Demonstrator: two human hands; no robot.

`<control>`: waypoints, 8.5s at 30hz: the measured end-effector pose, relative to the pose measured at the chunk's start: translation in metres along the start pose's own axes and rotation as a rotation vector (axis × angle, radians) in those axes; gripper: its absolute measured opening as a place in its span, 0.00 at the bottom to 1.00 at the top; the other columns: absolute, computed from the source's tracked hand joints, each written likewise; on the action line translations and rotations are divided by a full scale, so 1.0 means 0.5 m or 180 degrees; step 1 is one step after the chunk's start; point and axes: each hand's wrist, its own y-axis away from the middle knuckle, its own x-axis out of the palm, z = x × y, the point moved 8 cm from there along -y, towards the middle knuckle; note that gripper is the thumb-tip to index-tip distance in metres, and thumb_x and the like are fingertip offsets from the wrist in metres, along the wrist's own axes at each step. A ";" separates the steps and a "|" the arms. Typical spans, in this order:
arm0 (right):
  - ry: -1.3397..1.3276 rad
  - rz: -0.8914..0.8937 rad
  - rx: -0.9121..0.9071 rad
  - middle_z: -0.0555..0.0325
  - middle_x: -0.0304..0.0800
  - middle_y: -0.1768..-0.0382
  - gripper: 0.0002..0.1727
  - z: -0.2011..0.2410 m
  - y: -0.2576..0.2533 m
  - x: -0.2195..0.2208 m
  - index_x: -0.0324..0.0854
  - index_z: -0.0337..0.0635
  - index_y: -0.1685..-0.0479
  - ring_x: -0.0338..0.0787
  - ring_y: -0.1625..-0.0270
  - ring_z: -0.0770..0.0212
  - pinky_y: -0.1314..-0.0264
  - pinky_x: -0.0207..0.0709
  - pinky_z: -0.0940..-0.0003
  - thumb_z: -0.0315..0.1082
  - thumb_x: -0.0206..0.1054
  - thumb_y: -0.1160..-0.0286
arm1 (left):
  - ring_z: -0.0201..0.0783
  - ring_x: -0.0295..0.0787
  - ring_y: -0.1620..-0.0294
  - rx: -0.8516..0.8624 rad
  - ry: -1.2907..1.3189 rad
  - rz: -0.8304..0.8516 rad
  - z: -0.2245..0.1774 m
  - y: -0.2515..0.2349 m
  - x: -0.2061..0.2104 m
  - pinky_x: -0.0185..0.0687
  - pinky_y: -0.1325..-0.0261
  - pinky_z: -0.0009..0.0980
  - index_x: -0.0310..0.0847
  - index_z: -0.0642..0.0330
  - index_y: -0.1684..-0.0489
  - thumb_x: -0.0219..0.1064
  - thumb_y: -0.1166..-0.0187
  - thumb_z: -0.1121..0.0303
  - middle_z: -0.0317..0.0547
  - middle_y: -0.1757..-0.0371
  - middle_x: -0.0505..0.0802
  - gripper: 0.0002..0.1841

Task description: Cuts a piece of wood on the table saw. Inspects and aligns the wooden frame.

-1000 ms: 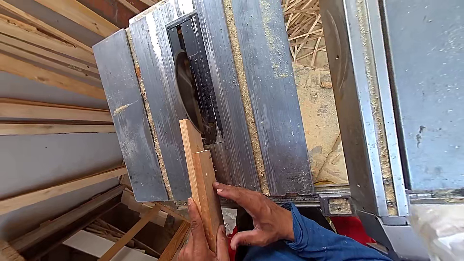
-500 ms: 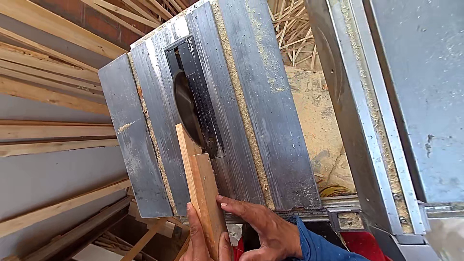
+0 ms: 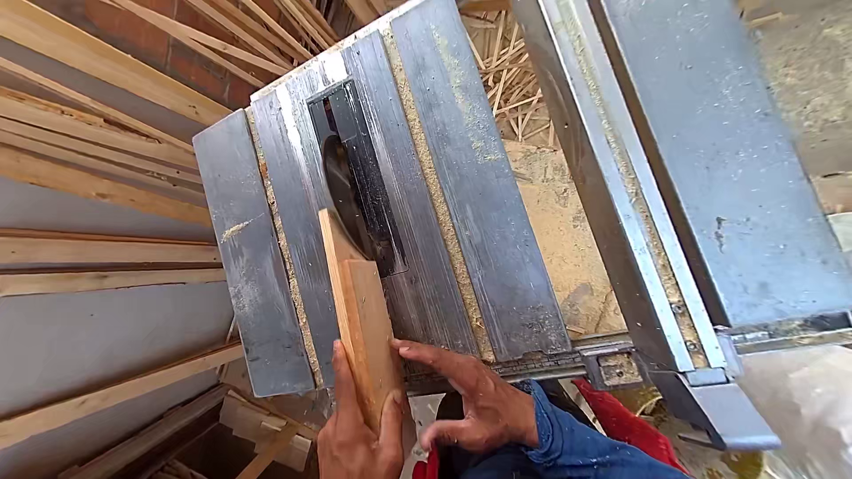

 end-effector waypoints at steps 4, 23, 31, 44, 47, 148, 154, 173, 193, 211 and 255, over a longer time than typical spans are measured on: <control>-0.0497 -0.0520 0.0927 0.48 0.88 0.35 0.52 -0.008 0.012 0.035 0.71 0.28 0.23 0.92 0.37 0.55 0.34 0.90 0.58 0.66 0.75 0.34 | 0.43 0.93 0.41 0.0019 0.2300 0.0247 0.111 0.125 0.017 0.95 0.43 0.41 0.38 0.69 0.07 0.78 0.33 0.66 0.59 0.26 0.83 0.56; 0.2816 -0.1822 0.2848 0.52 0.95 0.54 0.46 0.103 0.080 0.029 0.71 0.43 0.18 0.94 0.50 0.52 0.44 0.86 0.46 0.57 0.77 0.36 | 0.47 0.95 0.55 0.1371 0.0147 -0.0115 0.462 -0.123 -0.141 0.92 0.54 0.55 0.77 0.52 0.22 0.59 0.17 0.46 0.45 0.47 0.95 0.29; 0.3192 -0.1644 0.3230 0.53 0.96 0.57 0.43 0.082 0.013 0.081 0.72 0.41 0.18 0.95 0.53 0.52 0.47 0.86 0.49 0.59 0.71 0.30 | 0.63 0.88 0.60 0.1702 -0.0210 -0.0379 0.525 -0.308 -0.125 0.81 0.59 0.65 0.83 0.62 0.36 0.53 0.16 0.47 0.58 0.60 0.89 0.28; 0.3209 -0.2037 0.3207 0.59 0.96 0.61 0.39 0.078 -0.024 0.108 0.78 0.41 0.25 0.95 0.58 0.61 0.53 0.89 0.55 0.58 0.73 0.31 | 0.55 0.83 0.71 0.2057 0.0390 -0.0669 0.551 -0.327 -0.113 0.76 0.67 0.54 0.90 0.64 0.49 0.61 0.20 0.54 0.55 0.71 0.86 0.21; 0.3247 -0.2066 0.3149 0.60 0.96 0.62 0.39 0.076 -0.040 0.102 0.79 0.40 0.26 0.95 0.59 0.62 0.53 0.90 0.57 0.60 0.73 0.31 | 0.54 0.83 0.70 0.2079 0.0450 -0.0722 0.554 -0.330 -0.111 0.76 0.66 0.52 0.90 0.63 0.51 0.62 0.21 0.54 0.54 0.71 0.87 0.20; 0.3496 -0.2025 0.3466 0.61 0.94 0.63 0.42 0.121 -0.095 0.109 0.75 0.38 0.24 0.94 0.60 0.64 0.54 0.89 0.59 0.57 0.75 0.35 | 0.49 0.80 0.74 0.1676 0.1036 -0.0744 0.576 -0.330 -0.102 0.72 0.67 0.50 0.90 0.66 0.55 0.64 0.23 0.56 0.51 0.75 0.84 0.19; 0.3528 -0.2011 0.3353 0.61 0.94 0.64 0.41 0.124 -0.109 0.103 0.75 0.39 0.24 0.94 0.61 0.62 0.55 0.89 0.57 0.56 0.76 0.35 | 0.49 0.80 0.74 0.1703 0.1027 -0.0769 0.575 -0.330 -0.104 0.72 0.68 0.49 0.90 0.67 0.55 0.64 0.23 0.57 0.51 0.75 0.85 0.19; 0.2624 -0.2409 0.3242 0.65 0.95 0.60 0.44 0.093 -0.091 0.054 0.76 0.41 0.27 0.95 0.57 0.70 0.51 0.92 0.64 0.58 0.82 0.42 | 0.50 0.79 0.75 0.1720 0.0929 -0.0879 0.563 -0.331 -0.113 0.71 0.69 0.49 0.90 0.66 0.57 0.64 0.23 0.57 0.51 0.77 0.84 0.19; -0.1346 -0.1454 0.0873 0.53 0.92 0.49 0.25 0.094 -0.257 0.243 0.67 0.26 0.29 0.93 0.46 0.64 0.35 0.87 0.61 0.42 0.49 0.05 | 0.37 0.95 0.52 0.1412 0.2461 0.1309 0.311 -0.126 -0.153 0.95 0.50 0.38 0.67 0.68 0.25 0.76 0.31 0.62 0.45 0.47 0.94 0.36; 0.0850 0.0904 0.2700 0.42 0.91 0.50 0.48 0.064 -0.106 0.072 0.81 0.38 0.34 0.91 0.44 0.45 0.39 0.80 0.40 0.77 0.57 0.27 | 0.47 0.96 0.63 0.0100 -0.0117 0.0182 0.072 0.104 -0.043 0.92 0.65 0.48 0.64 0.74 0.17 0.71 0.32 0.60 0.55 0.56 0.96 0.41; -0.1391 0.0450 0.2809 0.55 0.89 0.52 0.38 0.072 -0.094 0.096 0.70 0.37 0.32 0.90 0.51 0.67 0.45 0.84 0.67 0.58 0.75 0.30 | 0.41 0.96 0.60 0.0064 -0.0078 0.0120 -0.038 0.123 -0.088 0.93 0.62 0.41 0.66 0.78 0.19 0.71 0.36 0.59 0.57 0.52 0.96 0.43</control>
